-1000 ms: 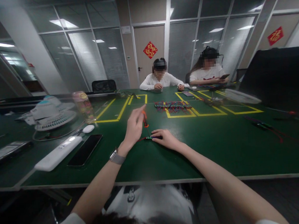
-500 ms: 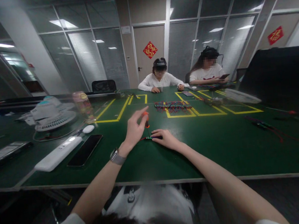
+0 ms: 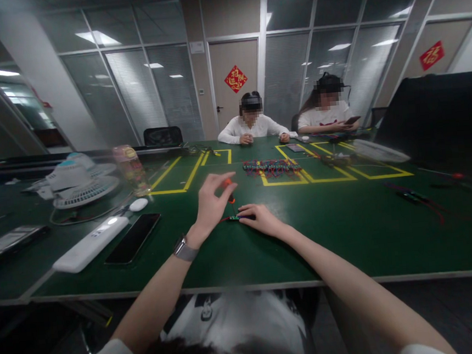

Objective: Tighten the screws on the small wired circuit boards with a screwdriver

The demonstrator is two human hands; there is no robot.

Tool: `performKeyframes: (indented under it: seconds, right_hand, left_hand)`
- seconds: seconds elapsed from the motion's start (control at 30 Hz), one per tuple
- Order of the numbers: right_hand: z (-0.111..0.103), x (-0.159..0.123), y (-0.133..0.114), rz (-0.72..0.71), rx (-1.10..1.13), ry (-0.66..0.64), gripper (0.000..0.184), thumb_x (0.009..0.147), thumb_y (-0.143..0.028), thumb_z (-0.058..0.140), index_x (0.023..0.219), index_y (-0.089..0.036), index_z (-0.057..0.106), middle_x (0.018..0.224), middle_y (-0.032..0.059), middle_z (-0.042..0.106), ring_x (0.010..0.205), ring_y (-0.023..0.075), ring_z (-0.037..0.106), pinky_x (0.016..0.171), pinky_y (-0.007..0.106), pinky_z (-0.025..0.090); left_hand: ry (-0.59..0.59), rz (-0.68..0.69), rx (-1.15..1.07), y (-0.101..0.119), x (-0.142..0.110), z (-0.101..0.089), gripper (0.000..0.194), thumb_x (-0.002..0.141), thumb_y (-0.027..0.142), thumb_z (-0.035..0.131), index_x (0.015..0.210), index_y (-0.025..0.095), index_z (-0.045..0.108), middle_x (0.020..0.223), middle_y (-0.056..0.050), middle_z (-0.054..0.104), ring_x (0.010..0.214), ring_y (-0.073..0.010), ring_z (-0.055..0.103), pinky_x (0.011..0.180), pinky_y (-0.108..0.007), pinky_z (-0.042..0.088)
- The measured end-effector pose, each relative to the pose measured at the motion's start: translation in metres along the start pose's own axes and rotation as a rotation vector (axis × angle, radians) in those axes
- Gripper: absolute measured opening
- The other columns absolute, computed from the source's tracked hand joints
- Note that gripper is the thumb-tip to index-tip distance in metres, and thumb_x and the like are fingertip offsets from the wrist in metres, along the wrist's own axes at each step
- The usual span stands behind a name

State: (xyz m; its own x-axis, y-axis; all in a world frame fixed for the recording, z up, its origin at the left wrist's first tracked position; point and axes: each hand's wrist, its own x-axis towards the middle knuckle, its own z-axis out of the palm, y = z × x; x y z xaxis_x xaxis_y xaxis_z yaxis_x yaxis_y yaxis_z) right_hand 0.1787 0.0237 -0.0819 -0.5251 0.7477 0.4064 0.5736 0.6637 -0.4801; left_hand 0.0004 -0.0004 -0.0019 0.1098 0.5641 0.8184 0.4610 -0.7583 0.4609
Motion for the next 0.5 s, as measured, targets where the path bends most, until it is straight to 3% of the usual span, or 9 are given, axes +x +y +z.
performKeyframes:
  seconds: [0.1, 0.2, 0.4, 0.5]
  right_hand:
    - [-0.0006, -0.0001, -0.0014, 0.006, 0.000, -0.005, 0.024, 0.085, -0.030, 0.059, 0.103, -0.024, 0.073, 0.115, 0.0077, 0.067, 0.104, 0.0243, 0.064, 0.094, 0.039, 0.048]
    - [-0.0005, -0.0001, -0.0012, 0.007, 0.003, -0.007, 0.024, 0.085, -0.030, 0.059, 0.103, -0.023, 0.073, 0.116, 0.0083, 0.067, 0.104, 0.0239, 0.064, 0.093, 0.038, 0.049]
    - [0.0008, 0.0001, 0.0014, -0.007, 0.001, -0.004, 0.023, 0.084, -0.030, 0.059, 0.103, -0.024, 0.073, 0.115, 0.0077, 0.068, 0.104, 0.0239, 0.064, 0.094, 0.039, 0.049]
    - [0.0010, -0.0001, 0.0009, -0.003, 0.001, 0.000, 0.023, 0.084, -0.030, 0.059, 0.103, -0.023, 0.073, 0.115, 0.0080, 0.067, 0.104, 0.0243, 0.064, 0.094, 0.039, 0.049]
  left_hand:
    - [0.025, -0.026, 0.007, 0.0002, 0.0010, -0.0004, 0.028, 0.093, 0.025, 0.046, 0.116, 0.022, 0.062, 0.098, -0.005, 0.054, 0.091, -0.0149, 0.055, 0.086, -0.027, 0.044]
    - [-0.023, -0.012, -0.078, -0.0001, 0.0020, 0.0000, 0.034, 0.095, 0.018, 0.038, 0.125, 0.021, 0.055, 0.106, -0.006, 0.057, 0.097, -0.0143, 0.056, 0.088, -0.027, 0.044]
    - [0.043, -0.029, -0.028, -0.0018, 0.0012, 0.0005, 0.023, 0.087, 0.025, 0.057, 0.109, 0.022, 0.065, 0.093, -0.003, 0.055, 0.085, -0.0138, 0.057, 0.082, -0.026, 0.046]
    - [0.020, -0.041, -0.042, -0.0017, 0.0014, 0.0006, 0.028, 0.092, 0.023, 0.047, 0.116, 0.022, 0.061, 0.101, -0.006, 0.055, 0.092, -0.0143, 0.056, 0.087, -0.027, 0.045]
